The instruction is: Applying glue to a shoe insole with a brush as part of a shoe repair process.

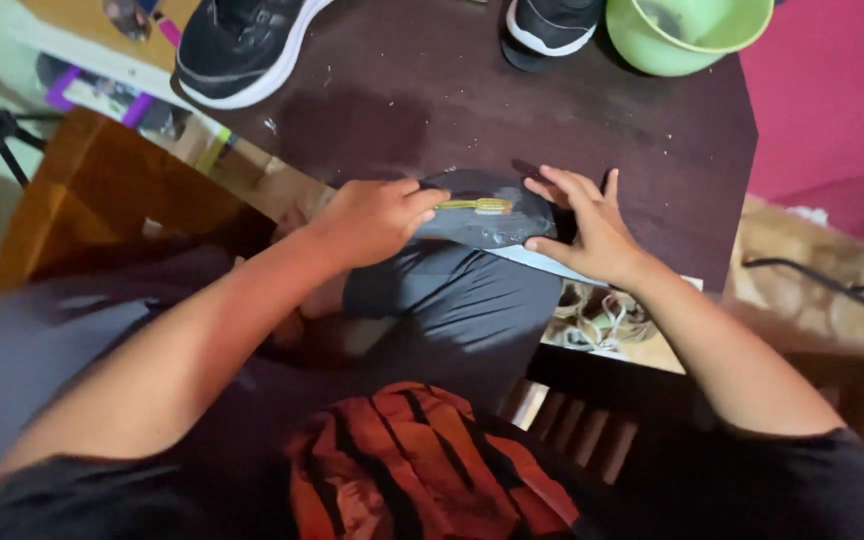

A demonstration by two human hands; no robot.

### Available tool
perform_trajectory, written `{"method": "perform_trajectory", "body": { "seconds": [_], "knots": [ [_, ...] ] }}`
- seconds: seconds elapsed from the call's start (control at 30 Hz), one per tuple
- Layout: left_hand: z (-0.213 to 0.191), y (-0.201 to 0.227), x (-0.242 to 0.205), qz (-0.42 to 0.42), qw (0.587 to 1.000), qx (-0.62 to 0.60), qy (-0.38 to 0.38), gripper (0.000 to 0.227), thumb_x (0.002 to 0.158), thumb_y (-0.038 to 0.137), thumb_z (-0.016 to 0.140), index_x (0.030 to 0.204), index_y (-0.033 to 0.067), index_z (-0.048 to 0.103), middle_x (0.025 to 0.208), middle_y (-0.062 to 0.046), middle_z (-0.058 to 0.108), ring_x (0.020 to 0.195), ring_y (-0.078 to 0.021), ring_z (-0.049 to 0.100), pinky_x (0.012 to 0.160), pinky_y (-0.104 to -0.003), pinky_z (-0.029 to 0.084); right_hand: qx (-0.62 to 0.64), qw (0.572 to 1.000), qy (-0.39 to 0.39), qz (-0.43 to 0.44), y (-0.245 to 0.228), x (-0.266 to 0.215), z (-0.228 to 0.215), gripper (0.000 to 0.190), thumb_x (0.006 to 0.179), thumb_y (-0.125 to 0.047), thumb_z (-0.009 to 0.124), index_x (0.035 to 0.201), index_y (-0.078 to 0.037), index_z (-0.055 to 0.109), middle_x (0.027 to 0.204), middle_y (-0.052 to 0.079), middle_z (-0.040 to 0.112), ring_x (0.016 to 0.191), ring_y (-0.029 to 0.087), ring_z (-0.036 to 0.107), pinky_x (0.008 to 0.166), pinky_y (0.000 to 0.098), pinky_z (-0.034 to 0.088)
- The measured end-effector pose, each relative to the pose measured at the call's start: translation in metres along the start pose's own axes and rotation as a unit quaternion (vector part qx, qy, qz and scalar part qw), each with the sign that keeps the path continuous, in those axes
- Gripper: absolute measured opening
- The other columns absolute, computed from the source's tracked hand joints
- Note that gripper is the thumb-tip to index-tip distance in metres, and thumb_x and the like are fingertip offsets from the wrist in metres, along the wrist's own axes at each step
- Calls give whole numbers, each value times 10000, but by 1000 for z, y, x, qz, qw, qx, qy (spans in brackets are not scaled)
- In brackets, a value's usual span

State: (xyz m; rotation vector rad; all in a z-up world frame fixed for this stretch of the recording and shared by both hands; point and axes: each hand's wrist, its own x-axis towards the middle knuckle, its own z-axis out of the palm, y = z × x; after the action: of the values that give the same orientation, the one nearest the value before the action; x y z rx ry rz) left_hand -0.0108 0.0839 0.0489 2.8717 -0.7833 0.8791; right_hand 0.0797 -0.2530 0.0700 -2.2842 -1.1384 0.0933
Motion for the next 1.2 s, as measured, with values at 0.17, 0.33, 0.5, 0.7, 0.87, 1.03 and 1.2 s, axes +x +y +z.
{"method": "perform_trajectory", "body": {
  "seconds": [0.17,0.33,0.5,0.7,0.87,1.03,1.2],
  "knots": [
    [22,7,-3,-32,998,54,0,213,970,323,566,1169,329,643,761,54,511,539,-169,577,470,-345,492,0,1000,-5,4,3,10,-2,959,820,-385,817,1598,-111,329,1448,20,612,1384,346,436,1039,874,-29],
    [6,17,7,0,999,0,-36,206,939,333,569,1097,311,699,707,41,566,491,-194,604,446,-368,499,-4,1000,-9,15,2,7,-1,953,810,-396,812,1599,-140,344,1433,-14,625,1384,302,437,1053,863,-38],
    [-15,19,12,58,994,-73,-57,209,985,312,561,1096,279,736,684,-19,601,476,-253,621,448,-414,517,-7,1000,-6,20,2,8,0,875,834,-373,814,1556,-131,384,1429,-18,630,1378,302,432,1059,864,-36],
    [15,-8,12,46,997,47,33,222,967,343,594,1169,329,685,693,34,552,474,-202,616,438,-398,504,-21,1000,-11,19,1,9,-3,831,845,-339,818,1548,-130,426,1431,-11,626,1382,308,432,1051,871,-11],
    [36,-7,14,-19,1000,-14,-11,250,979,427,534,1128,349,719,720,21,596,530,-234,649,485,-408,534,-33,997,-49,45,-11,16,-10,1021,749,-419,854,1599,-161,353,1480,44,557,1401,346,396,1029,907,9],
    [51,-3,27,-130,987,-12,-98,282,979,421,505,1146,357,723,743,19,650,584,-263,682,524,-427,533,-121,987,-97,-36,-19,54,-15,1266,669,-644,837,1633,-68,252,1615,198,386,1491,448,289,1051,880,-40],
    [22,-23,21,-171,981,11,-95,223,989,436,503,1061,363,700,724,-4,629,573,-298,687,496,-433,530,-55,989,-54,-129,37,106,0,1275,576,-713,895,1563,-65,414,1455,133,535,1373,356,452,1150,618,265]
  ]
}}
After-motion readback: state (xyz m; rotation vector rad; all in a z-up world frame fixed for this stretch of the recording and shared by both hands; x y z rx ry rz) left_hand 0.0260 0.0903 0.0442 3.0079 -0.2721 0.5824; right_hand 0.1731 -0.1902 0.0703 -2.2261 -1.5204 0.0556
